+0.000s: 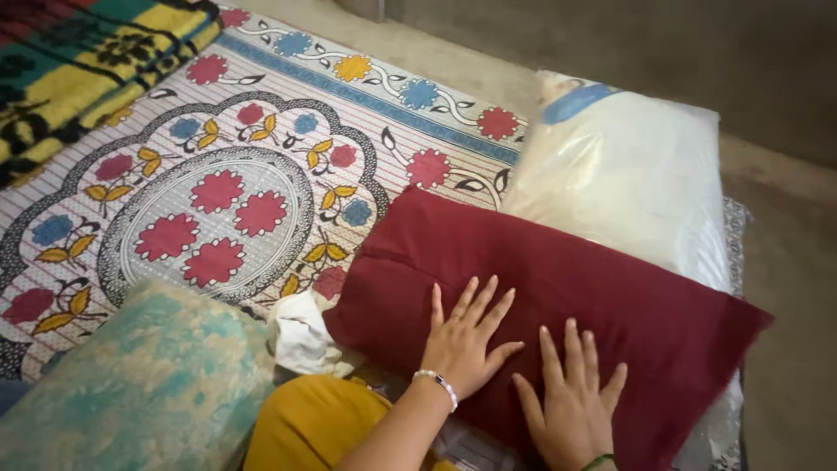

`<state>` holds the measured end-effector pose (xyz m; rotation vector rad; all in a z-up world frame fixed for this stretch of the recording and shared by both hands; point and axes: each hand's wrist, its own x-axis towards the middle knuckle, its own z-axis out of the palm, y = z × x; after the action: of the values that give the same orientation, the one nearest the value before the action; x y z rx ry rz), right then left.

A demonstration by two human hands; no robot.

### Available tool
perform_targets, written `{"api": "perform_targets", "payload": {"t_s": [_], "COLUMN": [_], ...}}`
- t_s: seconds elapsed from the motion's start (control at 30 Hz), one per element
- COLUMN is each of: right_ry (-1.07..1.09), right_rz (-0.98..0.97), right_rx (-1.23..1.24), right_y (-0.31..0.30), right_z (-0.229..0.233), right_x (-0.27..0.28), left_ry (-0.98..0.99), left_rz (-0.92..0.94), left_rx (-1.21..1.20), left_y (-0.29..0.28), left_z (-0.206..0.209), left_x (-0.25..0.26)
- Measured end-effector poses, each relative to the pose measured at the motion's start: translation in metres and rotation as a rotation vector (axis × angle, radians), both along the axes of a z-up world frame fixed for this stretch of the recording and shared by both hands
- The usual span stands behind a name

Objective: The person inserts a pillow insert into a maroon pillowcase, smooths the cover, and then handles a plastic-wrapped pillow insert and a floral pillowcase. The person adjusts the pillowcase opening and arranges the items on the patterned floor mat.

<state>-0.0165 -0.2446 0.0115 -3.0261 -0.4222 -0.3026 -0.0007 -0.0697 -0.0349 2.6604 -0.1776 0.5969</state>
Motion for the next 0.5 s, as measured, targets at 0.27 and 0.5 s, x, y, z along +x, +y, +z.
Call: {"api": "perform_targets", "payload": {"t_s": [0.27,0.5], "right_ry": [-0.237,-0.046], "right_rz": [0.343,0.242], "right_rx": [0.092,-0.006], "right_y": [0.064,0.021], "right_z": [0.010,0.015], "right_x": [0.048,0.119], "left_ry": [0.091,0.102], "left_rz": [0.382,0.341], "left_rx": [-0.036,-0.122], "left_y": [0.075,0.078], "left_z": [-0.029,-0.044], "left_x": [0.009,0.009]}}
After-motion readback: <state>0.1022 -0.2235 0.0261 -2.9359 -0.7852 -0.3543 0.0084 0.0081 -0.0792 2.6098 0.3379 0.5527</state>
